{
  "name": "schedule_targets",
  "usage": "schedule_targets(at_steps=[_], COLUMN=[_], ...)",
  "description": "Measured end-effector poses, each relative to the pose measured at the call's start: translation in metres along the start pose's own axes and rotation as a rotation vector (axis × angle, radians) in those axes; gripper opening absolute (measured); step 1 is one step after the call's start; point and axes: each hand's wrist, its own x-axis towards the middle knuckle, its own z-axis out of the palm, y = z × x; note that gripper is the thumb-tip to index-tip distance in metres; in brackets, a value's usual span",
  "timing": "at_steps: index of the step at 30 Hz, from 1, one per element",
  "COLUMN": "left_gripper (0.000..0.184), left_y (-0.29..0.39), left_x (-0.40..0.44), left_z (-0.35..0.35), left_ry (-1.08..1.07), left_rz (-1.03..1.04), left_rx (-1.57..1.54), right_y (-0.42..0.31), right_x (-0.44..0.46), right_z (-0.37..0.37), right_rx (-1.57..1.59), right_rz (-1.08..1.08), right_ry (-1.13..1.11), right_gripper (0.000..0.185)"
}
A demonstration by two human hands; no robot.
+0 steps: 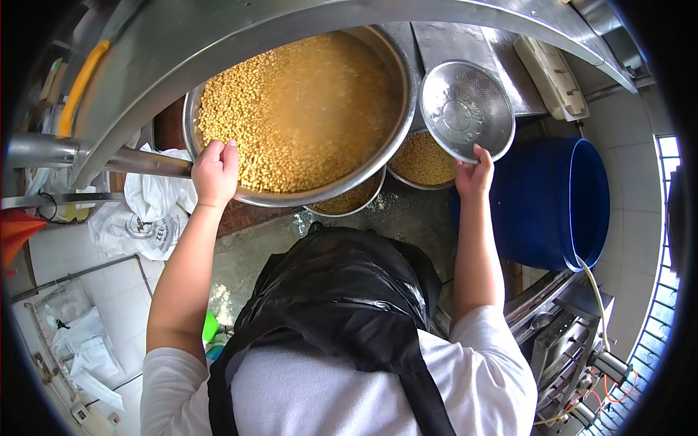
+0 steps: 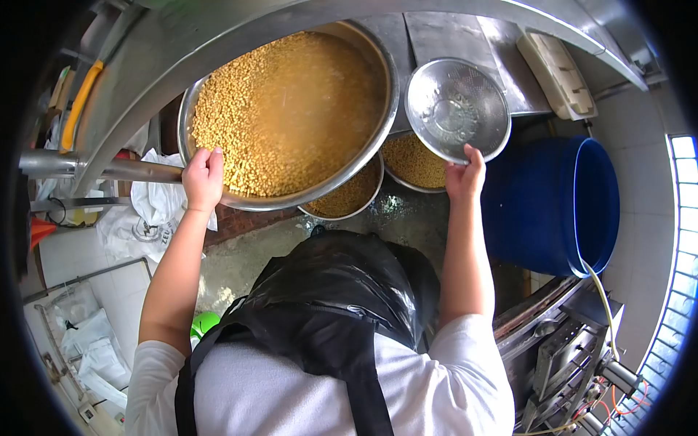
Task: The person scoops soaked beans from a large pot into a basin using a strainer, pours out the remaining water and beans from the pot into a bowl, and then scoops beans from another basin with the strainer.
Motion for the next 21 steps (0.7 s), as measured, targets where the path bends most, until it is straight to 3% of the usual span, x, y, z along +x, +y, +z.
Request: schedule_targets(at_steps=[5, 7, 9, 11, 13, 14, 21], left_gripper=[0.039, 0.039, 0.039, 0.039, 0.038, 0.037, 0.037], left_y=[0.002, 0.002, 0.000, -0.004, -0.007, -0.008, -0.018], left_x=[0.000, 0.000, 0.000, 0.000, 0.000, -0.001, -0.002], left_z=[0.000, 0.000, 0.000, 0.003, 0.004, 0.005, 0.009], left_ry=[0.012, 0.010, 0.012, 0.019, 0.037, 0.049, 0.036], left_rz=[0.005, 0.002, -0.001, 0.003, 0.028, 0.036, 0.034], left_rx=[-0.009, 0.006, 0.023, -0.016, -0.015, -0.020, -0.106], right_y=[0.017, 0.020, 0.027, 0.038, 0.045, 0.050, 0.062], right_x=[0.018, 0.025, 0.020, -0.001, -0.017, -0.024, -0.095], right_z=[0.047, 0.047, 0.049, 0.054, 0.045, 0.035, -0.035], right_rx=[0.039, 0.042, -0.051, -0.251, -0.286, -0.312, -0.754], right_rz=[0.028, 0.196, 0.202, 0.177, 0.179, 0.207, 0.308], right_ry=[0.081, 0.106, 0.112, 0.144, 0.048, 0.021, 0.164], right_gripper=[0.050, 0.062, 0.069, 0.057, 0.029, 0.025, 0.020])
